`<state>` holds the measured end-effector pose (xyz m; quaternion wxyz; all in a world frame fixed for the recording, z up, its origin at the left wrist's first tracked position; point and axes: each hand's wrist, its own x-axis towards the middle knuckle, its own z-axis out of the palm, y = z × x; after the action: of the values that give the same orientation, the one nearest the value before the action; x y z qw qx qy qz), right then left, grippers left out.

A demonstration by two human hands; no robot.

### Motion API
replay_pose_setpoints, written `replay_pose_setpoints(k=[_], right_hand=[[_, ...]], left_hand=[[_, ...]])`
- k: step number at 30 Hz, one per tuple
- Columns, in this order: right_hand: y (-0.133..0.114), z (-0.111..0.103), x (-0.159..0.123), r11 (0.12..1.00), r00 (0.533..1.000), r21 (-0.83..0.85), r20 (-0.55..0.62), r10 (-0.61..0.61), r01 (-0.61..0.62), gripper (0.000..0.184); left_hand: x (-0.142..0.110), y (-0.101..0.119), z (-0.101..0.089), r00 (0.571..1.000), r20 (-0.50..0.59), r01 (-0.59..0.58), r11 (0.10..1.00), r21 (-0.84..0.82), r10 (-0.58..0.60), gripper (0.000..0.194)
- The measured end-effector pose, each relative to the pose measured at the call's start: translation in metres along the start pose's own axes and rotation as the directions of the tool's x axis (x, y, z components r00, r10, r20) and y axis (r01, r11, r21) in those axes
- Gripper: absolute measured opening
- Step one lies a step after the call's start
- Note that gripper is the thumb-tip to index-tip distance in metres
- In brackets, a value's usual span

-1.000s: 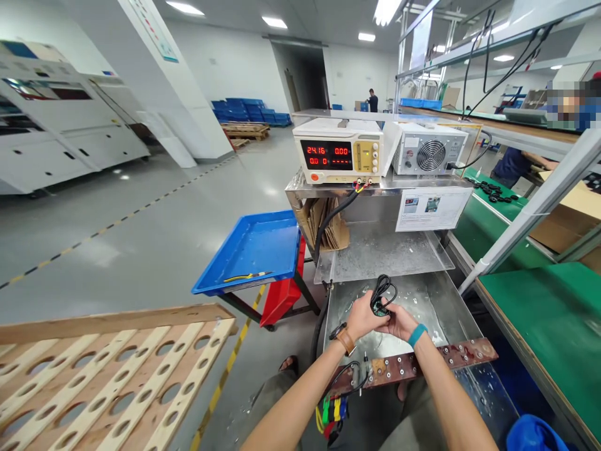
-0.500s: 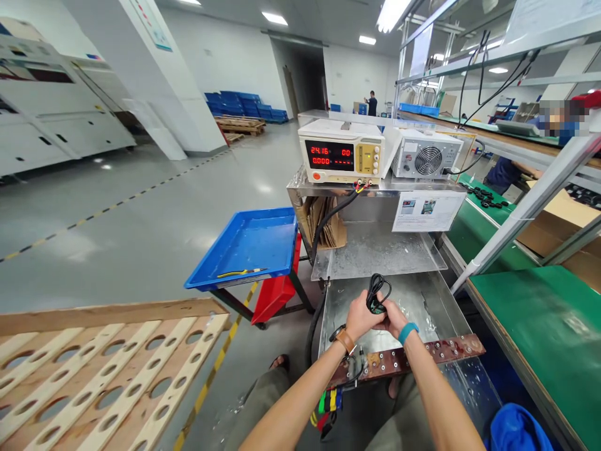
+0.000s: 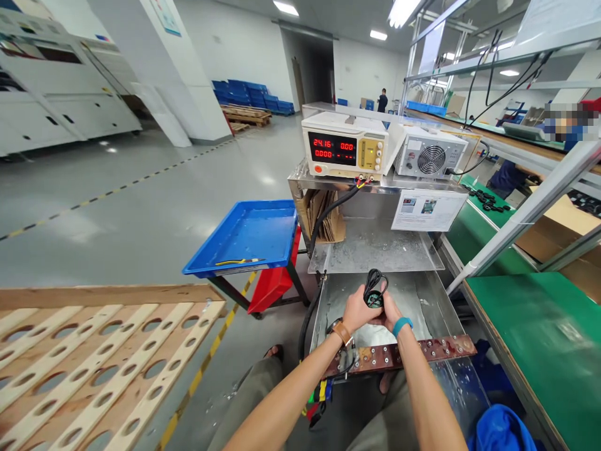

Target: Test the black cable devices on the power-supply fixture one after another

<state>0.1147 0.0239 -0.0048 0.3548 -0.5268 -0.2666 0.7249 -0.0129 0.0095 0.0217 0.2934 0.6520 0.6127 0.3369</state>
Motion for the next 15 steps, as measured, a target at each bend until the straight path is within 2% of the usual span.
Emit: replay_pose_setpoints(k=[3,11,15], right_hand=[[-0.001,-0.005,0.004,0.999,0.999,0.030,0.007,0.044,-0.044,0.077],[-0.011,0.003,0.004,0.995,0.987,-0.090,-0.161,0.022,-0.037,0.077],[-0.010,-0.003,0.003,0.993,0.994,-0.106,-0.104,0.031,-0.042,0.077]], left_hand=[[0.003,0.001,-0.002,1.000,0.017,-0.025,0.998,-0.061,0.026,0.043],[-0.001,0.009,0.006,0.998,-0.049,0.030,0.999,0.016,-0.030,0.036],[0.001,0.004,0.004,0.999,-0.035,-0.025,0.996,-0.091,0.022,0.040]])
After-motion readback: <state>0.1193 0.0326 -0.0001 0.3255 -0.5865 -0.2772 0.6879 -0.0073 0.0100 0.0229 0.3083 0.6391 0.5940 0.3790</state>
